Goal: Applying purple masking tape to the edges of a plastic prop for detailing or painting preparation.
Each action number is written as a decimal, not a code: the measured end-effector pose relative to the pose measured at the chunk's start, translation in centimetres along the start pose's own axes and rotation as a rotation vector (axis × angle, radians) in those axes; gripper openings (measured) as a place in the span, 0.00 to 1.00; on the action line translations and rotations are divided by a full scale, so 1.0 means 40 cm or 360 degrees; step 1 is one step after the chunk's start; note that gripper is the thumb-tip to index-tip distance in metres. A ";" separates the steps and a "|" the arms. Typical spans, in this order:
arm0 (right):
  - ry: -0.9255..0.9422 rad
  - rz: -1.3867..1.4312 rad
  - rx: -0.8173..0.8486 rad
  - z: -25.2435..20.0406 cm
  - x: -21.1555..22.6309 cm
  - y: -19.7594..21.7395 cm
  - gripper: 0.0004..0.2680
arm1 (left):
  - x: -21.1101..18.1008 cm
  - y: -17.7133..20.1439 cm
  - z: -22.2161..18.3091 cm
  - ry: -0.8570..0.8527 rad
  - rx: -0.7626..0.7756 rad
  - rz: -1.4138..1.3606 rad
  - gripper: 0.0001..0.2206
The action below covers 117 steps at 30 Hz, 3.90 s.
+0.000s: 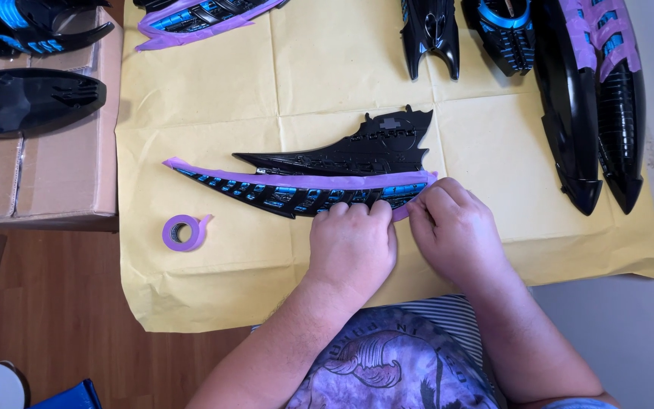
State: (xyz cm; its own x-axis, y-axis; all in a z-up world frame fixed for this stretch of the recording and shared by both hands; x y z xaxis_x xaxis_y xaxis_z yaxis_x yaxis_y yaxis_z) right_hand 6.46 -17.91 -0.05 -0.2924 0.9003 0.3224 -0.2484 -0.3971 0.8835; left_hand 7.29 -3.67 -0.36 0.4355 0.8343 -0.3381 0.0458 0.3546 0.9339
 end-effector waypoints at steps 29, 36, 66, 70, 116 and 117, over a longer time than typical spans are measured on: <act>-0.0123 -0.0087 0.0183 -0.004 -0.033 -0.026 0.08 | -0.002 -0.001 0.014 0.0069 0.0321 -0.0077 0.13; -0.0354 0.0131 0.0246 0.005 -0.047 -0.012 0.09 | 0.000 -0.005 0.017 0.0083 0.0349 -0.0102 0.14; -0.0591 0.0204 0.0529 0.030 -0.051 0.000 0.10 | 0.002 0.016 0.033 0.0098 0.0467 -0.0171 0.16; -0.0612 0.0215 0.0533 0.027 -0.054 -0.003 0.10 | 0.003 0.015 0.037 0.0107 0.0485 -0.0145 0.16; -0.0479 0.0124 0.0651 0.040 -0.061 0.000 0.17 | 0.042 0.046 0.014 -0.0238 -0.0259 -0.0060 0.27; -0.0419 0.0083 0.0638 0.039 -0.062 0.004 0.16 | 0.044 0.042 0.015 -0.0229 -0.0257 -0.0057 0.29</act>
State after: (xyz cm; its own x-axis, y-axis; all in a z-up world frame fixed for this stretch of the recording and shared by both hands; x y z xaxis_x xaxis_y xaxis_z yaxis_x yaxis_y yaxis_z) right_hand 8.59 -19.91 -0.17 -0.0382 0.9162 0.3989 0.1507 -0.3894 0.9087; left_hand 8.68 -1.86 0.70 0.5607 0.7552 -0.3397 -0.0761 0.4555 0.8870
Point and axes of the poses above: each hand's wrist, its own z-axis towards the middle knuckle, its own y-axis out of the back of the hand, x = y × z, the point moved 7 cm from there along z, towards the middle knuckle, and after that the axes turned 7 degrees about x, right-handed, at the moved point
